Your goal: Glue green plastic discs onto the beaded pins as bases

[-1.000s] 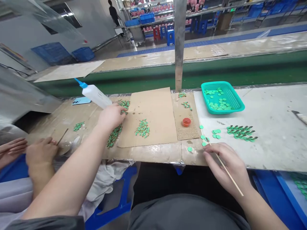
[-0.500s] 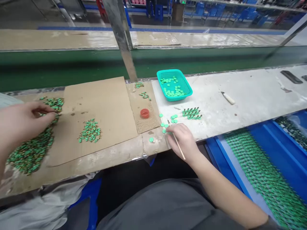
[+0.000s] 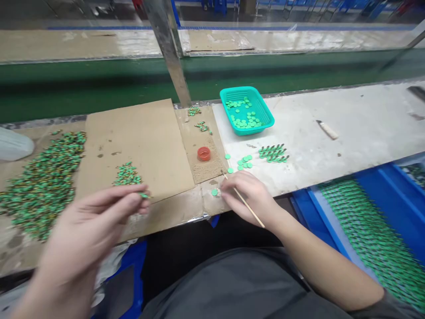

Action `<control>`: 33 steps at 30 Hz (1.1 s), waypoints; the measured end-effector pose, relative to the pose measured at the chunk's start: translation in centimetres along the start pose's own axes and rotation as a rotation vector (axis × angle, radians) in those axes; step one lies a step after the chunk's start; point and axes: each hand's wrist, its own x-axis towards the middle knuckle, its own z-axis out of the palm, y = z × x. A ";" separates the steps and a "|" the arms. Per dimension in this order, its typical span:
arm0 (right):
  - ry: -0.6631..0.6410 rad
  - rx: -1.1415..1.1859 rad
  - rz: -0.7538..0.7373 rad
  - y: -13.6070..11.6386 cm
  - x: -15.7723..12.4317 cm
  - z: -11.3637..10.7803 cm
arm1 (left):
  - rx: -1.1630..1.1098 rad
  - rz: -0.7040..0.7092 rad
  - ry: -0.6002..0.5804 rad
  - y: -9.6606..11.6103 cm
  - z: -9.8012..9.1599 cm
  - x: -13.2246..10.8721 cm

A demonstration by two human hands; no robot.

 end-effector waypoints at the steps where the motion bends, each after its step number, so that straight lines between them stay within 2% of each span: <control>1: 0.001 0.104 0.014 -1.1 0.0 0.6 | -0.141 -0.108 -0.105 0.5 1.3 -1.2; 4: 0.064 0.376 0.232 -4.5 0.4 2.2 | -0.209 -0.131 -0.185 1.6 4.5 -3.6; 7: 0.087 0.709 0.467 -6.9 1.2 3.2 | -0.226 -0.093 -0.231 1.9 6.0 -4.8; 11: 0.117 1.027 0.718 -7.9 1.9 3.5 | -0.267 -0.013 -0.269 1.7 6.8 -6.1; 14: 0.042 1.187 0.834 -7.5 1.4 3.2 | -0.295 0.022 -0.262 1.5 7.4 -7.4; 16: 0.042 1.099 0.798 -6.6 0.7 2.7 | -0.288 0.048 -0.214 1.1 7.9 -8.0; 18: 0.138 0.779 0.643 -4.8 0.0 2.0 | -0.252 0.067 -0.142 0.5 8.4 -8.0; 20: 0.218 0.367 0.406 -2.5 -0.7 1.1 | -0.178 0.072 -0.080 -0.2 8.7 -7.6; 21: 0.199 0.215 0.291 -1.3 -0.9 0.7 | -0.127 0.067 -0.064 -0.5 8.9 -7.1; 23: 0.116 0.057 0.128 0.7 -1.1 0.0 | -0.011 0.060 -0.084 -1.1 9.1 -6.1; 25: 0.031 0.025 0.050 1.9 -1.0 -0.7 | 0.114 0.097 -0.151 -1.4 9.4 -5.0; 27: -0.007 0.062 0.041 2.0 -0.7 -1.3 | 0.233 0.189 -0.221 -1.5 9.6 -4.0; 30: 0.001 0.177 0.079 1.2 -0.2 -2.4 | 0.332 0.302 -0.293 -1.4 9.9 -3.1; 33: 0.025 0.236 0.125 0.3 0.1 -2.9 | 0.348 0.330 -0.318 -1.5 10.0 -2.8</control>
